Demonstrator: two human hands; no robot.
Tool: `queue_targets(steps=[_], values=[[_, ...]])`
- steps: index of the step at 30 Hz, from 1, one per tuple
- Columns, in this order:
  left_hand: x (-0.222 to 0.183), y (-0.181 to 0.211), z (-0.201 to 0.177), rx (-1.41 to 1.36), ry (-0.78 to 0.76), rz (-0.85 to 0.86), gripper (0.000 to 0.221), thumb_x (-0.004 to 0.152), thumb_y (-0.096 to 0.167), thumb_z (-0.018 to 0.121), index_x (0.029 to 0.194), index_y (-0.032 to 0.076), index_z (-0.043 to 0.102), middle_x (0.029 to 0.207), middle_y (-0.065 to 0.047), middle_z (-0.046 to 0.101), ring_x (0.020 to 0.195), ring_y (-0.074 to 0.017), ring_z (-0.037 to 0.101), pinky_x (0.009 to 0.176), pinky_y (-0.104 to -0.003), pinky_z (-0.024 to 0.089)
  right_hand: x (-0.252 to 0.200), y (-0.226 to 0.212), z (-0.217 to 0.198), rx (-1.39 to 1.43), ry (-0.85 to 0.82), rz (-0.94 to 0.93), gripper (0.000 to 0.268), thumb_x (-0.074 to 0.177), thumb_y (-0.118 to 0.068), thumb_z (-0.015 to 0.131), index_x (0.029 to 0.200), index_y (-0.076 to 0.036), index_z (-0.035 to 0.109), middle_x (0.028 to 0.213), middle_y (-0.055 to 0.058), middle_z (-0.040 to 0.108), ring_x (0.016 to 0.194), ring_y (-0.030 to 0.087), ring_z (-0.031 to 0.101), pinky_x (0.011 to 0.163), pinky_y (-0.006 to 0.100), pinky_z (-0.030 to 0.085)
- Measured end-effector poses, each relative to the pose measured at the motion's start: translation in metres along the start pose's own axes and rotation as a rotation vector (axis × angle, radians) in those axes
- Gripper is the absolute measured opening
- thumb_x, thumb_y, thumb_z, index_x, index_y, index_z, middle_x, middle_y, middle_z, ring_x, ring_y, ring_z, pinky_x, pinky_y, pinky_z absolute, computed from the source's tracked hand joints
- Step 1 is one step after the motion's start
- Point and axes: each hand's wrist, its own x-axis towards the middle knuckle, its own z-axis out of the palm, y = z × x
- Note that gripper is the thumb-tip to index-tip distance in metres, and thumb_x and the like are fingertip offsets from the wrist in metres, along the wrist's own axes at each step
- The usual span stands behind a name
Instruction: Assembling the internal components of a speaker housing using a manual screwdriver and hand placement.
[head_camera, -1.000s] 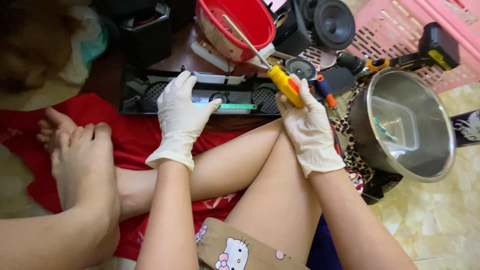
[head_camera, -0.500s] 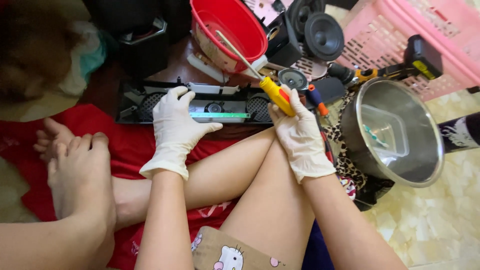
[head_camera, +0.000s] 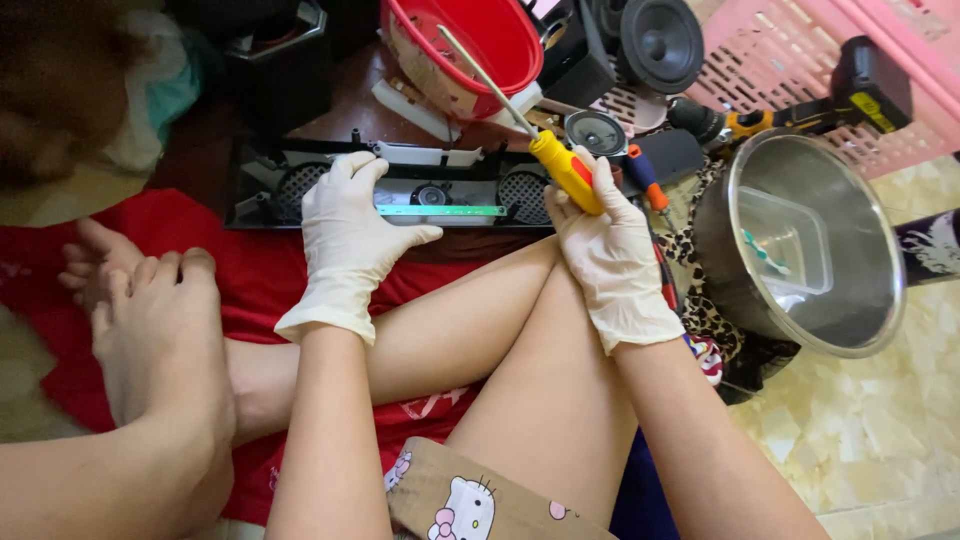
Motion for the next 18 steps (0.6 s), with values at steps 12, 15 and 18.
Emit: queue_targets(steps=[12,15,18], values=[[0.001,0.006,-0.019,0.06,-0.064,-0.051,0.082,0.038,0.053,0.081,0.108,0.017,0.059,0.109,0.001,0.055,0.098,-0.0214,0.054,0.089,-0.034,0.037,-0.002,-0.002,-0.001,-0.047,0.007,0.015,0.043,0.077,-0.02,0.065,0.116,-0.003,0.055,0.102,0.01,0.037,0.088,0.019,0.045,0.103,0.038,0.038],[-0.002,0.015,-0.015,0.091,-0.133,-0.087,0.086,0.035,0.052,0.082,0.11,0.017,0.058,0.11,0.001,0.055,0.1,-0.0231,0.054,0.091,-0.036,0.037,-0.021,-0.006,0.012,-0.012,0.051,0.011,0.043,0.078,-0.016,0.063,0.116,0.001,0.054,0.103,0.01,0.034,0.088,0.017,0.042,0.102,0.035,0.037],[-0.009,0.014,-0.007,0.168,-0.17,-0.087,0.088,0.034,0.047,0.084,0.112,0.017,0.056,0.113,0.002,0.052,0.108,-0.0204,0.049,0.095,-0.035,0.032,-0.018,-0.004,0.008,0.03,0.055,0.027,0.044,0.078,-0.014,0.063,0.118,0.001,0.053,0.105,0.012,0.033,0.09,0.017,0.042,0.1,0.036,0.038]])
